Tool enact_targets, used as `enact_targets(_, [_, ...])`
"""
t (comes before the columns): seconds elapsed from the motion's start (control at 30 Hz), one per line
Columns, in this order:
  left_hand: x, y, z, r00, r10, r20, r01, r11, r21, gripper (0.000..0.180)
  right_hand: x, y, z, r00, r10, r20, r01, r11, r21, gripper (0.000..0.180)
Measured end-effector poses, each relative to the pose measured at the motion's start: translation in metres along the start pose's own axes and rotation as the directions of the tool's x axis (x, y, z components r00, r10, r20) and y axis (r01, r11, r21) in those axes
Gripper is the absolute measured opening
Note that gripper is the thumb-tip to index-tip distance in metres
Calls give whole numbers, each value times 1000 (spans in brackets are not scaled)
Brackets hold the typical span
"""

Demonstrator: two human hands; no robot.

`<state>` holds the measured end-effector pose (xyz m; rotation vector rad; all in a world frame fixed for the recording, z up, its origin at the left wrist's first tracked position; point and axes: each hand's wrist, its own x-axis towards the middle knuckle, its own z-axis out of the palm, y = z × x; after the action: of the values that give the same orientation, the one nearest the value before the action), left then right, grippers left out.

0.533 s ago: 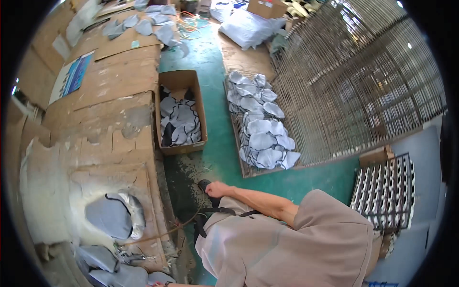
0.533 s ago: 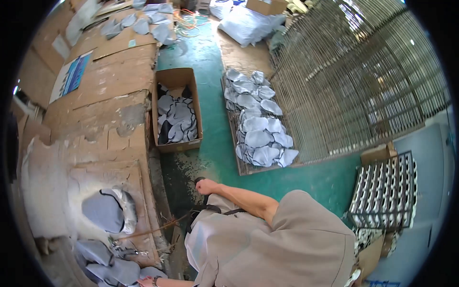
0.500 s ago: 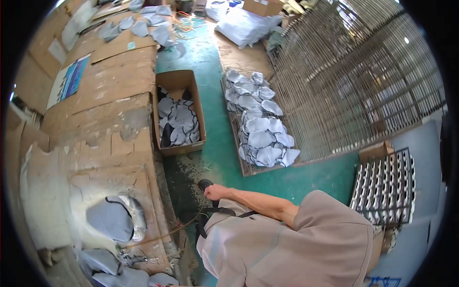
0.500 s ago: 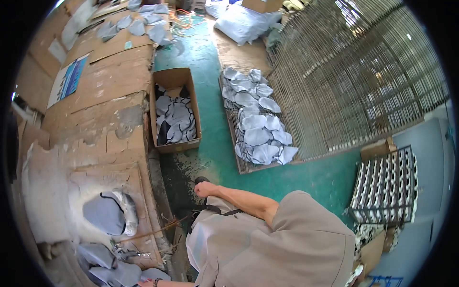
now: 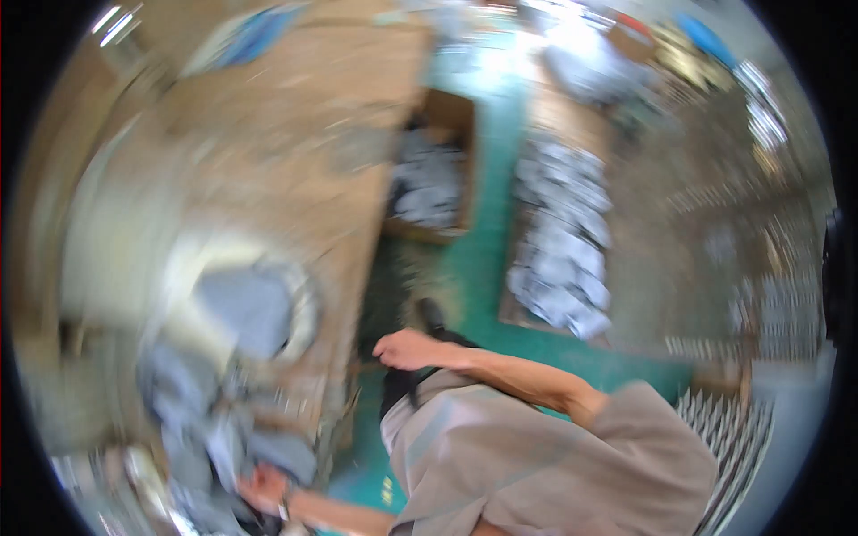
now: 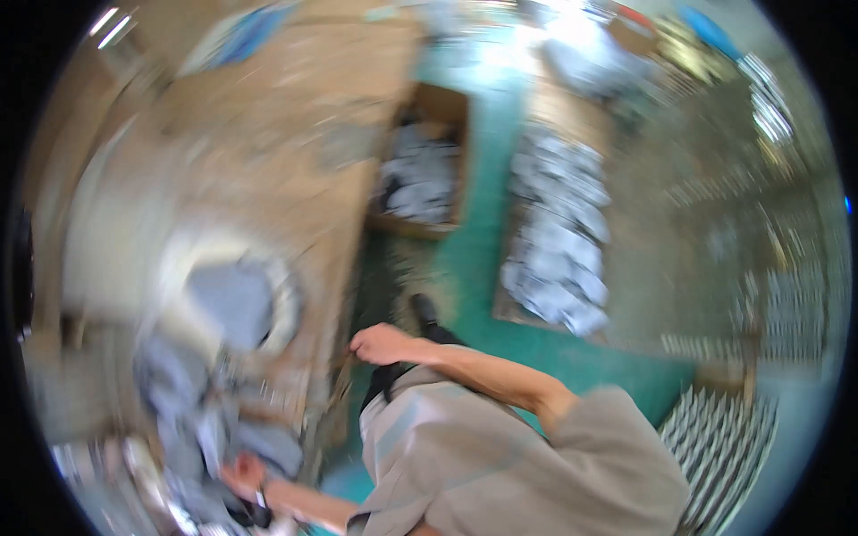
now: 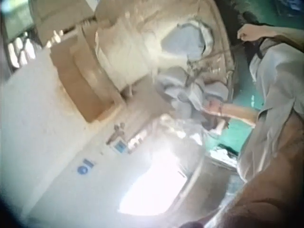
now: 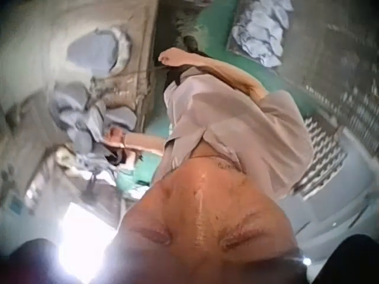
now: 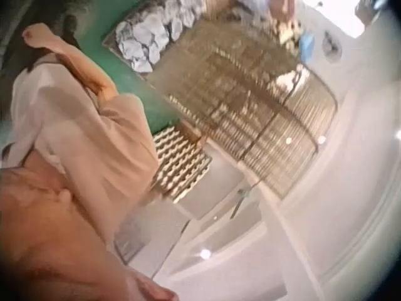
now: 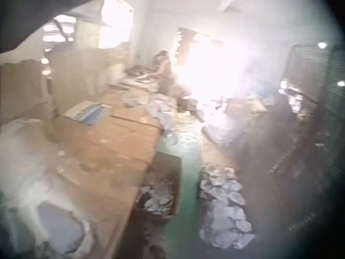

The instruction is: Sorting shoe upper components and applying adhesive using a specialized spray gun at a factory workstation.

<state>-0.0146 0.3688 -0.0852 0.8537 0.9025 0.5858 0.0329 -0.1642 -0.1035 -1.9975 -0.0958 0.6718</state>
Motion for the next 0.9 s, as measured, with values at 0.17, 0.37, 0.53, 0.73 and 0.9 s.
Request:
enact_targets(0.17, [-93,-77,111,940,-304,154,338,890,-307,21,39,-37,-5,984,97,148,-157,863,479,30])
enact_targets(0.37, [-118,-75,79,920,-384,-73,306,823,-479,29,105,-138,77,869,157,470,-397,787,473,57])
enact_targets(0.53, [-122,-84,84,908,-418,-41,338,786,-517,27,153,-180,132,817,235,526,-504,734,455,63])
enact_targets(0.73, [-131,-88,65,878,-477,34,439,778,-449,15,180,-192,158,904,229,362,-379,822,425,28])
enact_targets(0.9, [-183,-104,17,817,-534,218,576,750,-325,31,197,-191,146,965,177,194,-253,827,502,18])
